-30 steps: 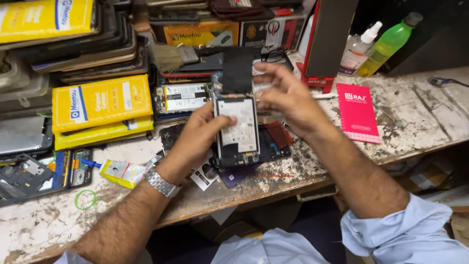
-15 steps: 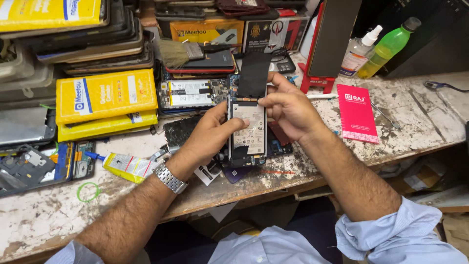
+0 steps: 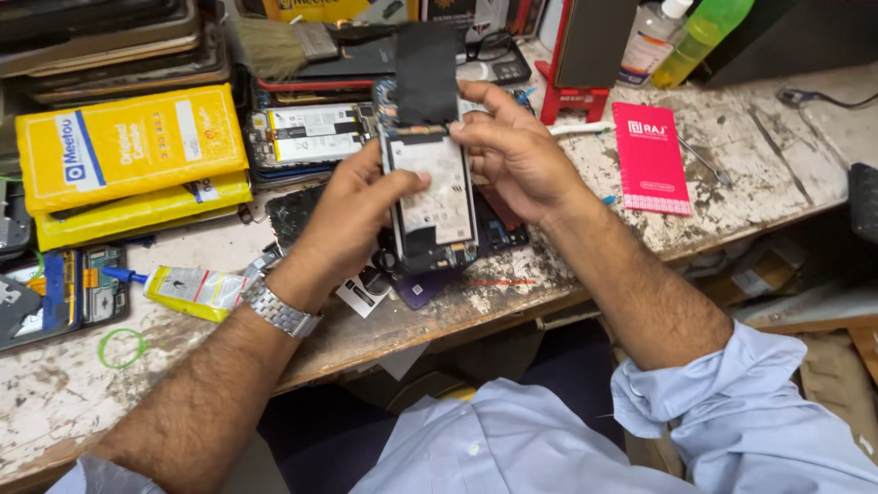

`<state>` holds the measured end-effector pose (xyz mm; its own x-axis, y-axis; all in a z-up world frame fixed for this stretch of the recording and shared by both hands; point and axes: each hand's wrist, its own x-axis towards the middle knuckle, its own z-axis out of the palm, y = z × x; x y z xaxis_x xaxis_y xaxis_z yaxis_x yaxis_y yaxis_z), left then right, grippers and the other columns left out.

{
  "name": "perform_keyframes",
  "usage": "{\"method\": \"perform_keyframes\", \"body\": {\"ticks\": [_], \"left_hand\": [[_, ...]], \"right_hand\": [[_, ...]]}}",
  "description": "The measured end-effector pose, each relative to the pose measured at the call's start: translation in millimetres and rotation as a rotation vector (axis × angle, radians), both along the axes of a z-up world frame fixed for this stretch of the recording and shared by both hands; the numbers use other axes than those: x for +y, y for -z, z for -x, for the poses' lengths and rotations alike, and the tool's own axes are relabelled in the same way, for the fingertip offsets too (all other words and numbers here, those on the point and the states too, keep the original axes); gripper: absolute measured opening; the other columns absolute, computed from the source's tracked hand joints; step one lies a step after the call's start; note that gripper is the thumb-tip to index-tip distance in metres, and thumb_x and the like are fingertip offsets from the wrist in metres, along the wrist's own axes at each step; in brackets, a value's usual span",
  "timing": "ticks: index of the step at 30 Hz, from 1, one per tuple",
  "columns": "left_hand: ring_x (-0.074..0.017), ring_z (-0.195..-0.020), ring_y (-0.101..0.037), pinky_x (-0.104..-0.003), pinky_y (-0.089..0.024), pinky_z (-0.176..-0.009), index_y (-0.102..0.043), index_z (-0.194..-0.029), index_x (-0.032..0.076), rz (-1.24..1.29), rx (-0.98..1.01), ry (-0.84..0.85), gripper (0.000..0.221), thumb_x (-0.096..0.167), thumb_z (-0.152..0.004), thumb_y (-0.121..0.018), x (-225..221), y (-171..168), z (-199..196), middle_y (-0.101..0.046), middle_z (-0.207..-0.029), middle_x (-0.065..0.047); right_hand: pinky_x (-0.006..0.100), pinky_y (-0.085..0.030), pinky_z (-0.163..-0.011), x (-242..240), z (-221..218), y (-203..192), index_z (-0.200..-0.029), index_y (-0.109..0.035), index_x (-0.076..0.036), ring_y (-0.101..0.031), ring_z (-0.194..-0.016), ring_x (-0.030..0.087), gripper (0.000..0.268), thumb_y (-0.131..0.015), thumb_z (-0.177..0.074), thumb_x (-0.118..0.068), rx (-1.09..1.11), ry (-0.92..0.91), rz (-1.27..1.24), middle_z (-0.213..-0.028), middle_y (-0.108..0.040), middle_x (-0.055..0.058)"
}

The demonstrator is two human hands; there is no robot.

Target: The person applies adhesive to the frame of a disassembled smartphone and then installs a new battery. They peel off protective films from the battery and frame, align the battery within the chassis, and finally attach the purple back cover to the device.

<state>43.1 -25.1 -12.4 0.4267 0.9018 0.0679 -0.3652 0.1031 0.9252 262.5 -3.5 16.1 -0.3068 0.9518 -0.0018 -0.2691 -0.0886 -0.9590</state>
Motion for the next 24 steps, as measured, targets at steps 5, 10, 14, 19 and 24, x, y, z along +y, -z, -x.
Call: {"method": "perform_keyframes", "body": {"ticks": [5,10,14,19,24], "left_hand": [[-0.0139,-0.097,-0.072,-0.033,-0.062,-0.087,-0.064,-0.12,0.006,0.047,0.0,-0.101,0.03,0.007,-0.09,-0.065,6.2,-5.9,7.8,-0.074,-0.106,-0.004],[-0.017,-0.098,-0.071,-0.035,-0.062,-0.088,-0.065,-0.117,0.004,0.013,-0.152,-0.219,0.024,0.005,-0.094,-0.063,19.7,-5.4,22.6,-0.073,-0.108,-0.006],[-0.0163,-0.106,-0.07,-0.031,-0.061,-0.096,-0.064,-0.122,0.001,-0.073,-0.302,-0.314,0.027,0.001,-0.096,-0.061,26.4,-6.9,39.4,-0.072,-0.116,-0.007],[-0.0154,-0.099,-0.071,-0.029,-0.06,-0.087,-0.063,-0.126,-0.001,-0.042,-0.311,-0.354,0.028,0.003,-0.098,-0.057,28.2,-11.9,48.5,-0.071,-0.114,-0.008],[-0.0159,-0.1,-0.071,-0.03,-0.062,-0.09,-0.061,-0.124,0.0,-0.033,-0.311,-0.334,0.029,0.003,-0.096,-0.058,27.2,-11.8,42.3,-0.071,-0.114,-0.008]], "right_hand": [[0.034,-0.057,-0.099,-24.1,-27.4,-2.1,-0.143,-0.051,-0.005,-0.066,-0.111,0.016,0.049,-0.071,-0.099,-0.011,-0.44,0.197,-0.458,-0.12,-0.067,0.006],[0.031,-0.058,-0.098,-58.9,-76.7,10.6,-0.12,-0.067,-0.002,-0.069,-0.107,0.016,0.022,-0.075,-0.1,-0.008,-0.636,0.334,-0.554,-0.114,-0.071,0.006],[0.029,-0.056,-0.095,-85.4,-90.2,28.6,-0.116,-0.069,-0.004,-0.068,-0.103,0.014,0.019,-0.074,-0.098,-0.007,-0.637,0.413,-0.494,-0.111,-0.072,0.005],[0.027,-0.056,-0.086,-100.9,-90.6,32.2,-0.107,-0.074,-0.007,-0.068,-0.095,0.013,0.012,-0.076,-0.094,-0.007,-0.908,0.464,-0.6,-0.102,-0.072,0.004],[0.034,-0.054,-0.092,-113.2,-72.9,25.9,-0.099,-0.075,-0.006,-0.068,-0.1,0.02,0.011,-0.078,-0.088,-0.008,-1.037,0.324,-0.807,-0.101,-0.073,0.006]]}}
